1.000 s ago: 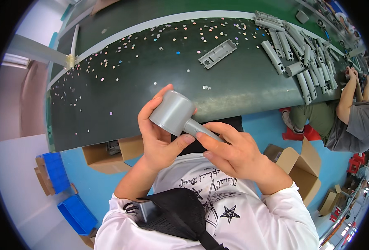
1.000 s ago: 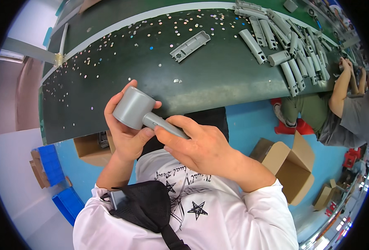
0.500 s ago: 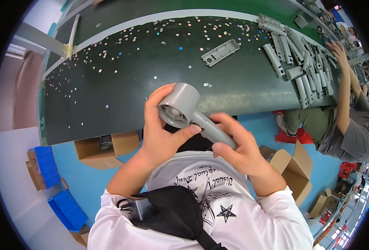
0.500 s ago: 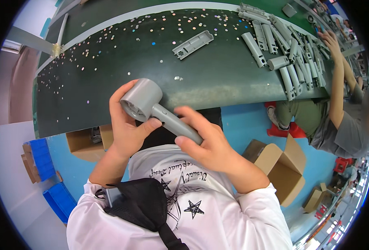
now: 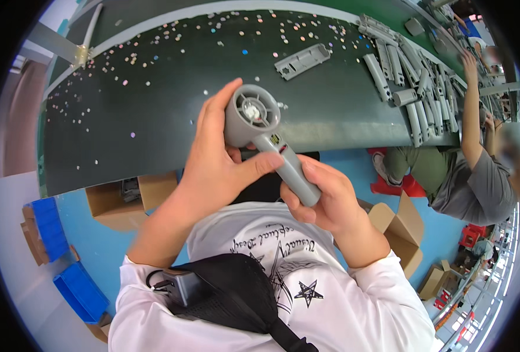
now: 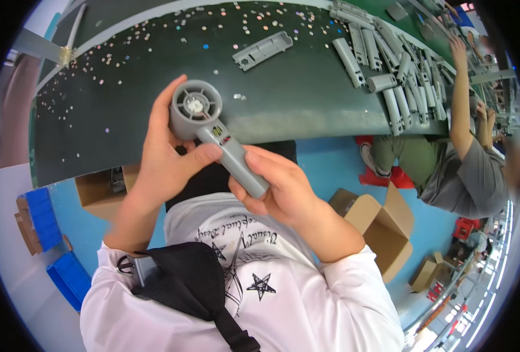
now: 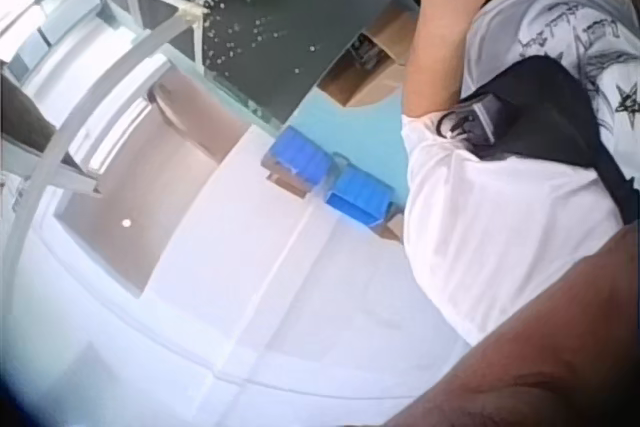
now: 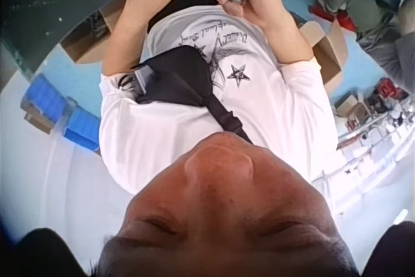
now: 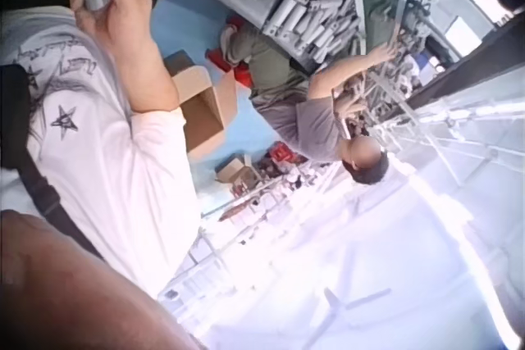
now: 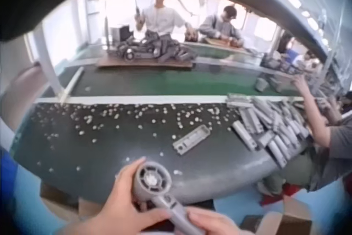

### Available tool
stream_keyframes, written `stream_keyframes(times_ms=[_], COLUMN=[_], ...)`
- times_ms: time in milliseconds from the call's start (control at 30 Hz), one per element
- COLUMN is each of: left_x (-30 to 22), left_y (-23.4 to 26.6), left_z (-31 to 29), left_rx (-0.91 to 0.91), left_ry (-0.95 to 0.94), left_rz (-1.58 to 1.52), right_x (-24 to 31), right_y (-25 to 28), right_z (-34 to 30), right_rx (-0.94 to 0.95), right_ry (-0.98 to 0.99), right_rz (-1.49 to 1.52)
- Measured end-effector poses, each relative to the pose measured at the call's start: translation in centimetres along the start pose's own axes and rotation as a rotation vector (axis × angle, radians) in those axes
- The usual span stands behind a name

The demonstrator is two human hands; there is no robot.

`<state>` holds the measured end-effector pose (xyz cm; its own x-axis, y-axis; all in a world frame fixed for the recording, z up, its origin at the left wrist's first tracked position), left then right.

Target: Manually assemble the housing and components of a handheld electronic fan.

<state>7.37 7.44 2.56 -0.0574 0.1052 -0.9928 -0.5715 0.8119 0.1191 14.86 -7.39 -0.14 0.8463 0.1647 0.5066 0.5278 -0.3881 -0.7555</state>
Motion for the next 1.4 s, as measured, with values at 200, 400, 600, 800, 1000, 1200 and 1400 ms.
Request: stream_keyframes(times_ms=[200,400,600,800,1000,1200,1400], left_x=[-0.5,-1.6,-2.1,0.2,1.0,0.9,1.6], left_y=[-0.3,-0.4,0.8,4.5,2.2,2.9,2.7], left_z=[0.8,0.6,3.2,9.6,10.9,11.6,11.0], left_rx=[0.001,-0.032,0.074,0.059,0.224,0.319,0.342], left_ry=[0.058,-0.226,-0.341,-0.53,-0.461,-0.384,-0.35], left_rz=[0.067,0.303,0.234,0.543,0.599,0.52,0.402], right_x=[0.2,0.3,3.2,15.1,21.0,30.5,41.6], right_y=[0.4,1.2,-0.7,-3.2,-8.0,-11.7,-12.1], right_z=[0.6,1.2,2.1,6.0,18.7,36.5,48.6], right_rx=[-0.023,0.021,-0.064,-0.372,-0.294,-0.399,-0.693], right_ry=[0.0,-0.009,0.073,0.741,0.76,0.974,1.003], right_rz=[0.023,-0.065,-0.257,-0.518,-0.925,-1.339,-1.661])
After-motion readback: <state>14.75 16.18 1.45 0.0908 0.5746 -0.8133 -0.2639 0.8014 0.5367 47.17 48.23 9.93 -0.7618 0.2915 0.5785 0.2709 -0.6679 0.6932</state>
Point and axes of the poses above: each hand's wrist, its own z-axis towards the middle knuckle, its own y-axis out of the back of the hand, x = y × z, the point moved 7 cm from there along z, towards the middle knuckle, and after that the axes turned 3 degrees about z, right-handed, at the moved point
